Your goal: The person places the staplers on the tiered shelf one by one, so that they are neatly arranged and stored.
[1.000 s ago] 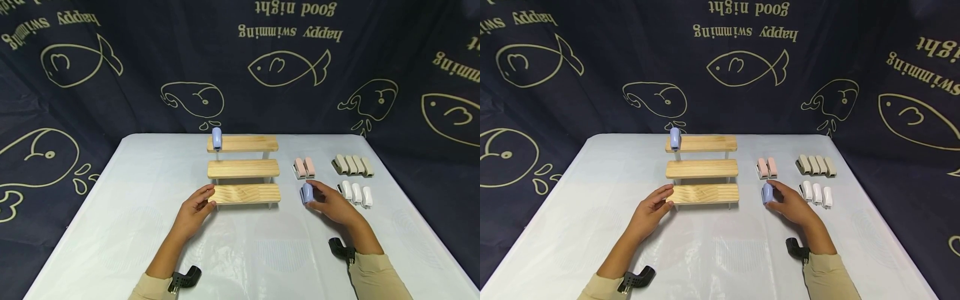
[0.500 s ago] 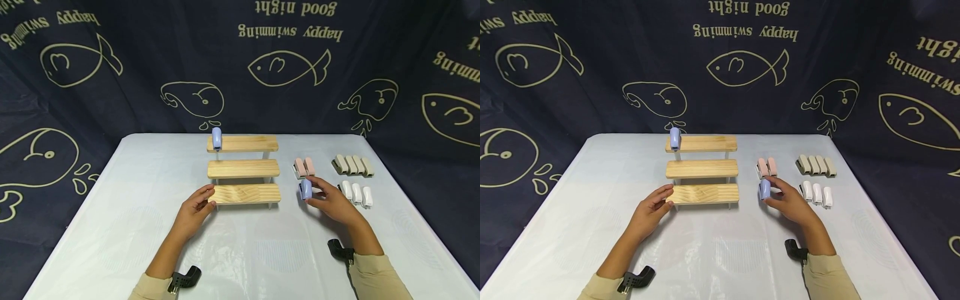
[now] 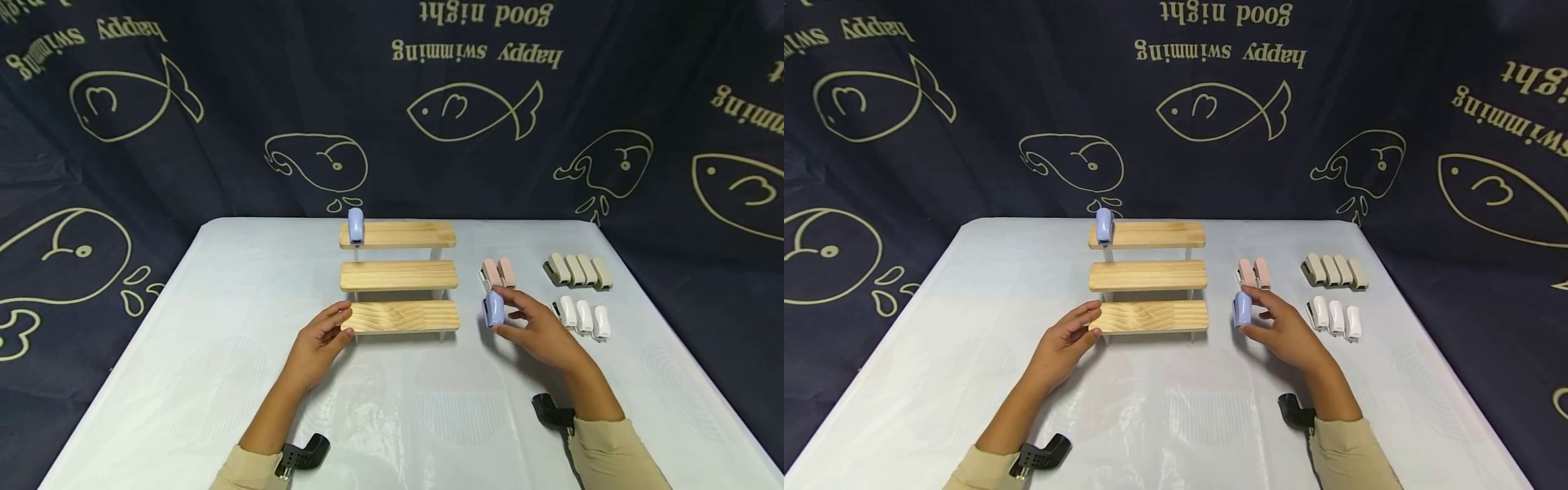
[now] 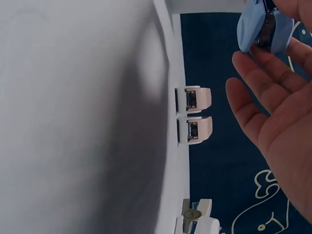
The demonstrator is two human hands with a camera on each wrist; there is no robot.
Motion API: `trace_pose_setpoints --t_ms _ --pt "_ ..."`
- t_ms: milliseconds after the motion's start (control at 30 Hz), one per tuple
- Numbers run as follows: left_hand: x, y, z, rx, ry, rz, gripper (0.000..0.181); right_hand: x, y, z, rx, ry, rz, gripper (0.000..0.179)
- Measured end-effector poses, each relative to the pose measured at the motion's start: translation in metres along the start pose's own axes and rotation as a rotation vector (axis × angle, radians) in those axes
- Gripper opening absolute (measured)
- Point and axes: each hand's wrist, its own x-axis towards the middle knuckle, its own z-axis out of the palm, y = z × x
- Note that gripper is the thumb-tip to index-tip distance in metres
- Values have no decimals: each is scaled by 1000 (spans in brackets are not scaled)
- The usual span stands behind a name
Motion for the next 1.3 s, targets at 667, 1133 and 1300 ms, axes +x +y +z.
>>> trace_pose_setpoints --t_ms 667,1133,1300 --pt "0 1 0 18 0 -3 43 3 -18 4 -1 65 -92 69" --pt "1 -1 -1 28 4 -9 42 8 -29 0 -41 56 -81 71" --pt "0 1 -1 43 -2 -21 43 11 -33 -5 -65 66 -103 70"
